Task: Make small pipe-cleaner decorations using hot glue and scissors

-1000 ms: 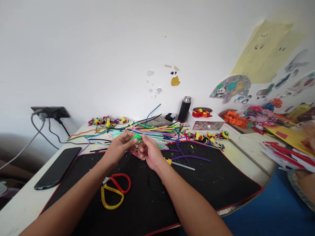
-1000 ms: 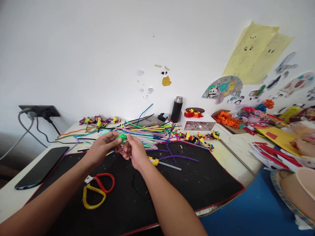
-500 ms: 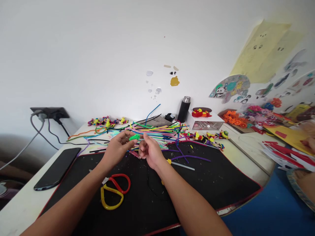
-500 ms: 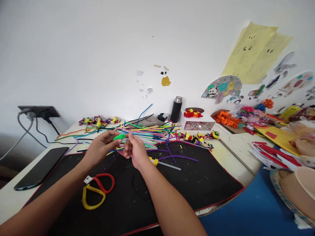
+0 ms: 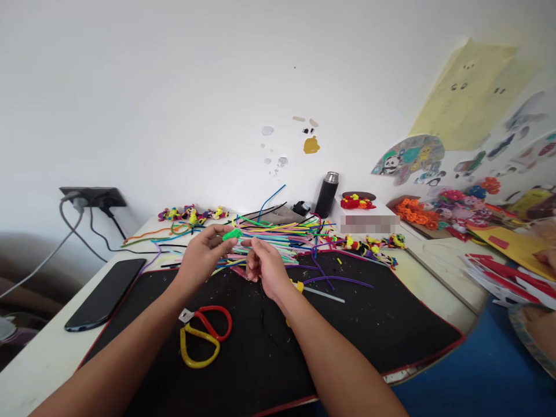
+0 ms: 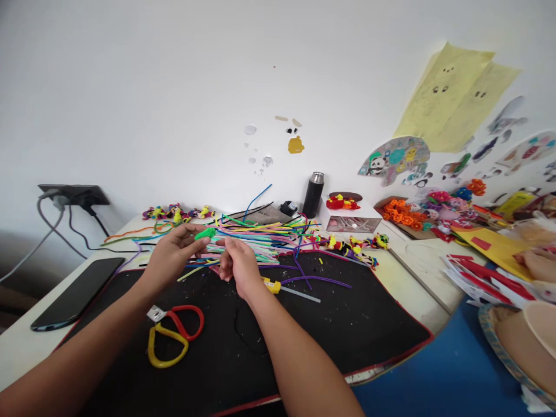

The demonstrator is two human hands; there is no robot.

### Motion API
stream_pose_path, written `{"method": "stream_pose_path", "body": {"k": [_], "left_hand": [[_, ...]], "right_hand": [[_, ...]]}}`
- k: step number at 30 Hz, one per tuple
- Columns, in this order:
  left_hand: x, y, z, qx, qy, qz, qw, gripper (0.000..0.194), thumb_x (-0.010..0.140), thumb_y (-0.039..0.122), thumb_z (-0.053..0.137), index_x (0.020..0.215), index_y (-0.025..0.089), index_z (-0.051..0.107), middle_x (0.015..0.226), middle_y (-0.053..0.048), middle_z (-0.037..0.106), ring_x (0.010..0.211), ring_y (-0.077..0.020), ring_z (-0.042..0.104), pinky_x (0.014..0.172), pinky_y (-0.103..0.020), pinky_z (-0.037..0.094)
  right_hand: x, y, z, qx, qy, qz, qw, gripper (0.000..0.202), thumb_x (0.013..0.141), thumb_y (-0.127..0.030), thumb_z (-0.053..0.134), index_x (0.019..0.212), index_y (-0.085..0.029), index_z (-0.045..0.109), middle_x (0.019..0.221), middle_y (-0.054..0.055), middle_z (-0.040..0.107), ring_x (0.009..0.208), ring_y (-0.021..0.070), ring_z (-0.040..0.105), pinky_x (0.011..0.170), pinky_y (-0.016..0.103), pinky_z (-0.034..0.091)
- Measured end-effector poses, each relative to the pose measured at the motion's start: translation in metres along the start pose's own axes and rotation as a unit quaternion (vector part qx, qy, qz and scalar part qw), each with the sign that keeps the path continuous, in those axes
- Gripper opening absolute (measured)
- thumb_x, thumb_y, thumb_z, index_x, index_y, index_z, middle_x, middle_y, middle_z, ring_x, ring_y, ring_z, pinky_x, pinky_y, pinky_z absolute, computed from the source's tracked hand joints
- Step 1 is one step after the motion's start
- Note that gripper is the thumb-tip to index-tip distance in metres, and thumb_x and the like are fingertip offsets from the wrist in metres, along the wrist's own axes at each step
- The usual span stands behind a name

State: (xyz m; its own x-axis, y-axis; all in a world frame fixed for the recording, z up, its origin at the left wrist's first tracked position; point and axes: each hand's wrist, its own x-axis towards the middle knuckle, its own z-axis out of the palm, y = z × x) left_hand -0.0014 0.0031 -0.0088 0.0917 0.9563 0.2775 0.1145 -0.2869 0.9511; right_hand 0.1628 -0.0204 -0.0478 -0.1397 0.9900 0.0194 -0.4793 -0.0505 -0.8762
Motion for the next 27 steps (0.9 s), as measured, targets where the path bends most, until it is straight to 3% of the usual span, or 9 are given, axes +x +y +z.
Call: {"method": "stream_pose_path", "body": {"k": [5, 9, 11, 15, 17, 20, 23, 27], "left_hand": [[0.008, 0.011, -0.014, -0.048, 0.063, 0.029, 0.996, 0.041, 0.075, 0.045, 0.087, 0.098, 0.02, 0.066, 0.075, 0.001, 0.067, 0.064, -0.0171, 0.065, 0.057, -0.029, 0.05], [0.009, 0.018, -0.018, -0.057, 0.061, 0.03, 0.996, 0.039, 0.075, 0.044, 0.086, 0.098, 0.019, 0.066, 0.067, 0.002, 0.065, 0.062, -0.0176, 0.063, 0.057, -0.03, 0.05], [0.009, 0.02, -0.02, -0.061, 0.059, 0.036, 0.996, 0.039, 0.075, 0.043, 0.086, 0.099, 0.019, 0.067, 0.069, 0.002, 0.065, 0.062, -0.0174, 0.063, 0.057, -0.03, 0.05], [0.013, 0.021, -0.026, -0.077, 0.061, 0.047, 0.994, 0.039, 0.075, 0.043, 0.086, 0.099, 0.019, 0.067, 0.071, 0.001, 0.066, 0.06, -0.0163, 0.064, 0.055, -0.029, 0.049], [0.015, 0.021, -0.03, -0.082, 0.058, 0.054, 0.993, 0.039, 0.075, 0.043, 0.086, 0.098, 0.019, 0.066, 0.072, 0.001, 0.066, 0.06, -0.0165, 0.064, 0.054, -0.029, 0.049], [0.017, 0.021, -0.034, -0.083, 0.053, 0.061, 0.993, 0.041, 0.074, 0.045, 0.086, 0.097, 0.019, 0.066, 0.071, 0.001, 0.067, 0.059, -0.0174, 0.065, 0.053, -0.03, 0.049], [0.017, 0.024, -0.038, -0.09, 0.056, 0.065, 0.992, 0.039, 0.074, 0.045, 0.085, 0.096, 0.019, 0.066, 0.071, 0.0, 0.067, 0.058, -0.017, 0.064, 0.054, -0.03, 0.049], [0.014, 0.033, -0.043, -0.101, 0.059, 0.072, 0.991, 0.031, 0.077, 0.041, 0.083, 0.094, 0.02, 0.067, 0.073, -0.001, 0.069, 0.06, -0.017, 0.064, 0.054, -0.031, 0.049]], "right_hand": [[-0.01, 0.011, 0.015, -0.158, -0.107, -0.005, 0.982, 0.048, 0.089, -0.065, 0.065, 0.1, -0.019, 0.064, 0.051, -0.01, 0.052, 0.036, 0.0098, 0.047, 0.037, 0.02, 0.028], [-0.024, 0.014, 0.034, -0.326, -0.177, -0.028, 0.928, 0.034, 0.096, -0.054, 0.065, 0.104, -0.022, 0.069, 0.063, -0.005, 0.06, 0.05, 0.0125, 0.057, 0.052, 0.024, 0.04], [-0.032, 0.011, 0.042, -0.44, -0.206, -0.054, 0.872, 0.032, 0.095, -0.053, 0.069, 0.109, -0.024, 0.072, 0.072, -0.002, 0.068, 0.063, 0.0158, 0.064, 0.06, 0.026, 0.041], [-0.046, 0.007, 0.053, -0.625, -0.273, -0.078, 0.727, 0.05, 0.089, -0.06, 0.073, 0.125, -0.026, 0.07, 0.097, 0.004, 0.076, 0.082, 0.0237, 0.07, 0.068, 0.031, 0.045], [-0.052, 0.01, 0.056, -0.684, -0.298, -0.093, 0.659, 0.056, 0.086, -0.063, 0.074, 0.126, -0.023, 0.07, 0.109, 0.009, 0.075, 0.09, 0.0281, 0.072, 0.073, 0.034, 0.05], [-0.058, 0.018, 0.061, -0.737, -0.324, -0.099, 0.585, 0.054, 0.088, -0.055, 0.076, 0.125, -0.017, 0.069, 0.11, 0.015, 0.073, 0.097, 0.0328, 0.072, 0.076, 0.038, 0.054], [-0.062, 0.023, 0.065, -0.766, -0.309, -0.091, 0.557, 0.044, 0.093, -0.039, 0.072, 0.129, -0.015, 0.068, 0.114, 0.016, 0.072, 0.096, 0.0326, 0.073, 0.076, 0.039, 0.056], [-0.063, 0.023, 0.066, -0.766, -0.283, -0.072, 0.573, 0.04, 0.091, -0.036, 0.07, 0.127, -0.019, 0.07, 0.114, 0.014, 0.073, 0.095, 0.0305, 0.074, 0.078, 0.037, 0.056]]}}
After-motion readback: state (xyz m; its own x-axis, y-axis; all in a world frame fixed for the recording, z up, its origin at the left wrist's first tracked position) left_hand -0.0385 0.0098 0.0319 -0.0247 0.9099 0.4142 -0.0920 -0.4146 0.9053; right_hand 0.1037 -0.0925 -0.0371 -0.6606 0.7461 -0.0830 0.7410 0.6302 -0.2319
